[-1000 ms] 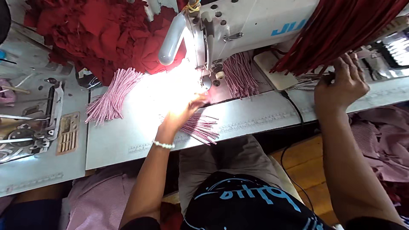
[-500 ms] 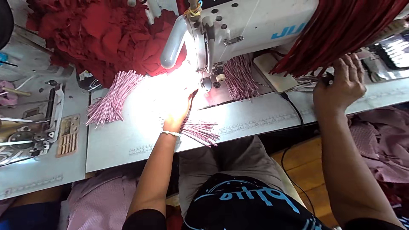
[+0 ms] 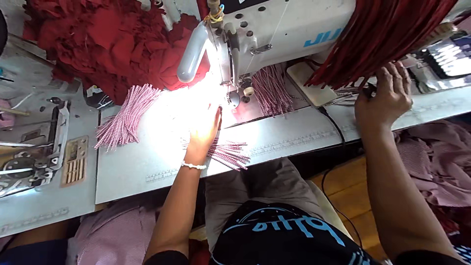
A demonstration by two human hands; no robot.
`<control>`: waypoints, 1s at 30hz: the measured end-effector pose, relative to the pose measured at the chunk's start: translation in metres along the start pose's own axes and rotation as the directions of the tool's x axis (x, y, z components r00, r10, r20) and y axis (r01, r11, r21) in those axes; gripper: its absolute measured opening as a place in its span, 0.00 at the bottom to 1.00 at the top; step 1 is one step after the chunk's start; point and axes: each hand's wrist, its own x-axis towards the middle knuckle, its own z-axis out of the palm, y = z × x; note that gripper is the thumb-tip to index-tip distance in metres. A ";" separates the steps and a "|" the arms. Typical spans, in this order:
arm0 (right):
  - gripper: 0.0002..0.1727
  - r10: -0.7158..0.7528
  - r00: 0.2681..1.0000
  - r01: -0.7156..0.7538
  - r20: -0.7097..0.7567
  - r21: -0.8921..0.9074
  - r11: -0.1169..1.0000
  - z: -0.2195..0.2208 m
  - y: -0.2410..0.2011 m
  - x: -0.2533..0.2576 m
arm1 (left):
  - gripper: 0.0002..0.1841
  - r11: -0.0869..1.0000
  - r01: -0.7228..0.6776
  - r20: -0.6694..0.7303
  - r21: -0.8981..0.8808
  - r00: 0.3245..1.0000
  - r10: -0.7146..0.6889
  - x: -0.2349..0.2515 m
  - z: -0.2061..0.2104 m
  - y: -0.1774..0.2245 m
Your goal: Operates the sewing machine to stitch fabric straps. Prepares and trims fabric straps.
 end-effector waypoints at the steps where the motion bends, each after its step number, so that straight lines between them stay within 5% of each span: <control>1: 0.26 0.002 1.000 -0.002 -0.001 0.001 1.000 0.001 0.001 0.000 | 0.15 0.999 0.016 -0.011 0.043 1.000 -0.015 -0.007 -0.001 0.001; 5: 0.28 0.003 1.000 -0.003 -0.008 -0.004 1.000 0.002 0.002 -0.002 | 0.15 0.996 0.053 -0.058 0.073 0.997 -0.049 -0.017 0.001 -0.004; 10: 0.28 -0.016 1.000 0.015 -0.023 -0.010 1.000 0.002 0.002 -0.004 | 0.18 0.982 0.165 0.055 0.089 0.984 -0.170 -0.017 -0.004 0.001; 14: 0.27 -0.017 1.000 0.017 -0.012 0.003 1.000 0.007 0.008 0.001 | 0.15 0.997 0.035 -0.033 0.070 0.999 -0.033 -0.023 -0.008 0.003; 22: 0.27 -0.012 1.000 0.012 -0.003 0.017 1.000 0.006 0.007 -0.001 | 0.20 0.992 -0.113 0.052 -0.050 0.992 0.116 -0.005 0.002 0.001; 27: 0.27 -0.003 1.000 0.002 0.026 0.011 1.000 0.006 0.010 0.001 | 0.24 0.997 -0.058 0.146 0.049 0.988 0.050 -0.002 -0.006 0.011; 30: 0.27 0.001 1.000 -0.001 0.019 0.009 1.000 0.006 0.009 -0.001 | 0.24 0.997 -0.029 0.076 -0.065 0.997 0.034 -0.018 0.019 -0.014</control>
